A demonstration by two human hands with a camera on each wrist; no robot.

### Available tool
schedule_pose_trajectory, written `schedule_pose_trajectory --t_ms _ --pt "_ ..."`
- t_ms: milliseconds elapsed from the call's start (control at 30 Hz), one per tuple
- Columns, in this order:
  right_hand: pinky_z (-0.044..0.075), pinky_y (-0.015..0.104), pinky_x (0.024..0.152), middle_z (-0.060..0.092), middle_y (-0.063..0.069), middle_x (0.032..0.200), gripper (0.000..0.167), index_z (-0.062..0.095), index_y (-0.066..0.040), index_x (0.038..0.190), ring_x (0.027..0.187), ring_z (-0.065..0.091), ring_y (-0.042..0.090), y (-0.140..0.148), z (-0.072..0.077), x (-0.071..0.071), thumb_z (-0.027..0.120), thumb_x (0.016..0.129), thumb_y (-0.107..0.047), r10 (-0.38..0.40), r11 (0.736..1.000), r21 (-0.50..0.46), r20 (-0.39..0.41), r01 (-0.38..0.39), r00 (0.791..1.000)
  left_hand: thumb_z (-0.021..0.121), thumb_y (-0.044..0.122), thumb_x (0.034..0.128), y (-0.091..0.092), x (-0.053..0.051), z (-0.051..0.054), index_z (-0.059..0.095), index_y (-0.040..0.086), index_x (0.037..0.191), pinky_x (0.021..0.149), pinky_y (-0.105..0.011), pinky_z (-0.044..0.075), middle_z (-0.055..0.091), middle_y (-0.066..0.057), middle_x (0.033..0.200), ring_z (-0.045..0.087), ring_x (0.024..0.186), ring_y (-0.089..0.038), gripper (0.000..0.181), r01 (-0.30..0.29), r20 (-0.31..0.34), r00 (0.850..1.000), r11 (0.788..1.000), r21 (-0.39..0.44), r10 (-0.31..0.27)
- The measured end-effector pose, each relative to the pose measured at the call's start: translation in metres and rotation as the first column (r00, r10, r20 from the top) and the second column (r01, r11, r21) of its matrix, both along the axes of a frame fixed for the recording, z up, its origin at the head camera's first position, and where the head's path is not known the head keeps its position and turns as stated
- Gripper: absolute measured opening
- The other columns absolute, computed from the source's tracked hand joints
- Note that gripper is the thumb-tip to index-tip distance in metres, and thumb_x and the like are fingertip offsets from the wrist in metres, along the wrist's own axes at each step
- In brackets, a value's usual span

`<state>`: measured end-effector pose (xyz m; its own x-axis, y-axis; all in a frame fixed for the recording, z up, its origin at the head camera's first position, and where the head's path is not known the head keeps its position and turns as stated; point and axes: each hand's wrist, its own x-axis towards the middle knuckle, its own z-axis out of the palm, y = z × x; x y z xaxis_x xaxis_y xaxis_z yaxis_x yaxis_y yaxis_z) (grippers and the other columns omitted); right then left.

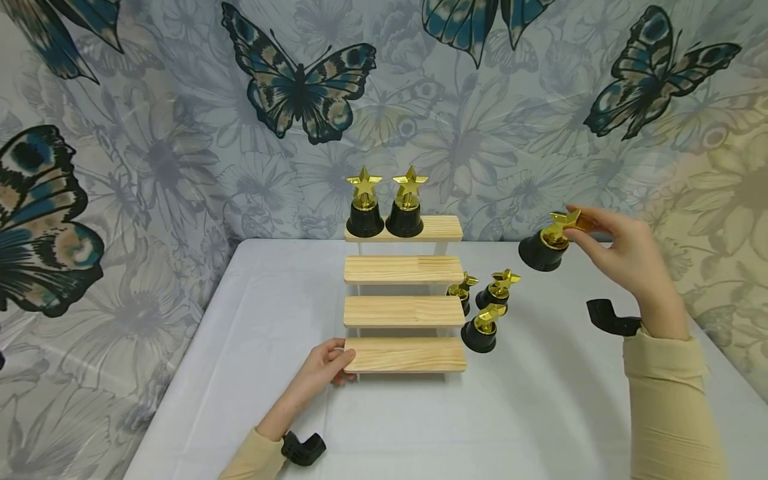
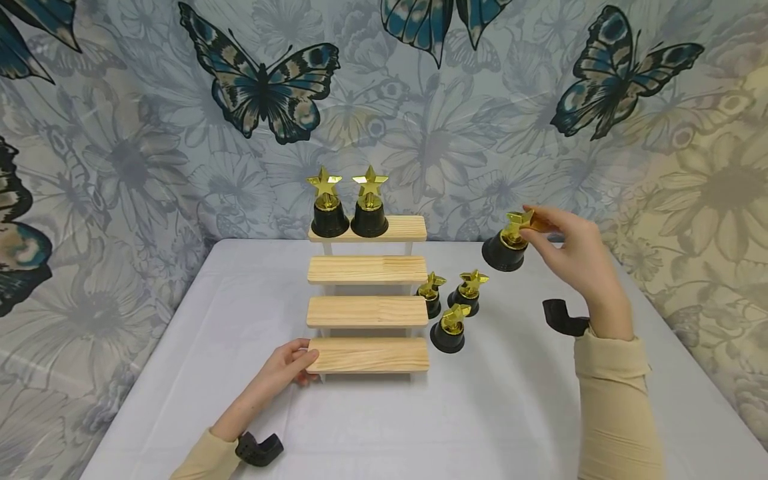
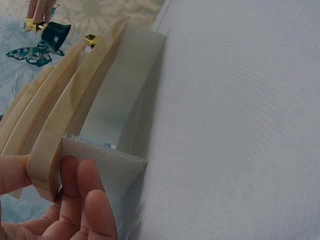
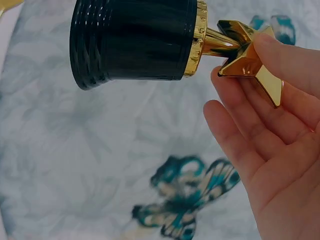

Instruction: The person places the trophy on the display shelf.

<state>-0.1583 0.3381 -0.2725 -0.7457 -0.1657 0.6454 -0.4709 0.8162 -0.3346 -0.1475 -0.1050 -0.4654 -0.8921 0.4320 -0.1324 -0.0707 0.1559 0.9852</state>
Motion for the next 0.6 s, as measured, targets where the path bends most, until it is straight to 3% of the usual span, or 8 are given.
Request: schedule_pose_trajectory --t_ms 200,300,433,600 --pt "0.036 0.008 0.079 0.063 0.001 0.092 0.044 0.059 -0.006 0.125 0.089 0.047 -0.017 -0.026 0.022 -0.016 0.068 0.082 0.002 0.038 0.998 0.048 0.003 -0.038 0.999 0.055 0.025 0.0951 0.000 0.000 0.000 0.047 -0.007 0.124 0.057 -0.029 0.048 0.067 -0.013 0.093 0.063 0.070 -0.022 0.044 -0.001 0.012 1.000 1.000 0.006 0.001" --pt "0.036 0.009 0.081 0.065 0.012 0.098 0.044 0.059 -0.006 0.125 0.090 0.048 -0.015 -0.039 0.030 -0.025 0.067 0.083 0.002 0.094 0.995 0.043 -0.003 -0.093 0.996 0.055 0.024 0.0953 0.000 -0.001 -0.001 0.047 -0.008 0.123 0.057 -0.028 0.048 0.067 -0.013 0.092 0.062 0.069 -0.020 0.043 0.000 0.009 1.000 1.000 0.006 0.000" --pt "0.037 0.011 0.081 0.065 0.016 0.105 0.042 0.060 -0.005 0.124 0.091 0.050 -0.011 -0.057 0.038 -0.038 0.067 0.083 0.003 0.159 0.986 0.043 -0.003 -0.158 0.987 0.055 0.025 0.0951 -0.001 -0.002 -0.002 0.049 -0.007 0.121 0.057 -0.027 0.048 0.067 -0.012 0.091 0.062 0.068 -0.017 0.042 -0.002 0.005 1.000 1.000 -0.003 0.002" --pt "0.038 0.013 0.081 0.065 0.011 0.107 0.041 0.059 -0.003 0.123 0.090 0.053 -0.003 -0.076 0.043 -0.051 0.067 0.084 0.001 0.176 0.981 0.074 0.011 -0.177 0.984 0.055 0.026 0.0949 -0.002 -0.002 -0.004 0.048 -0.008 0.121 0.057 -0.027 0.049 0.067 -0.014 0.092 0.063 0.069 -0.018 0.044 0.003 -0.004 1.000 1.000 -0.009 -0.003"
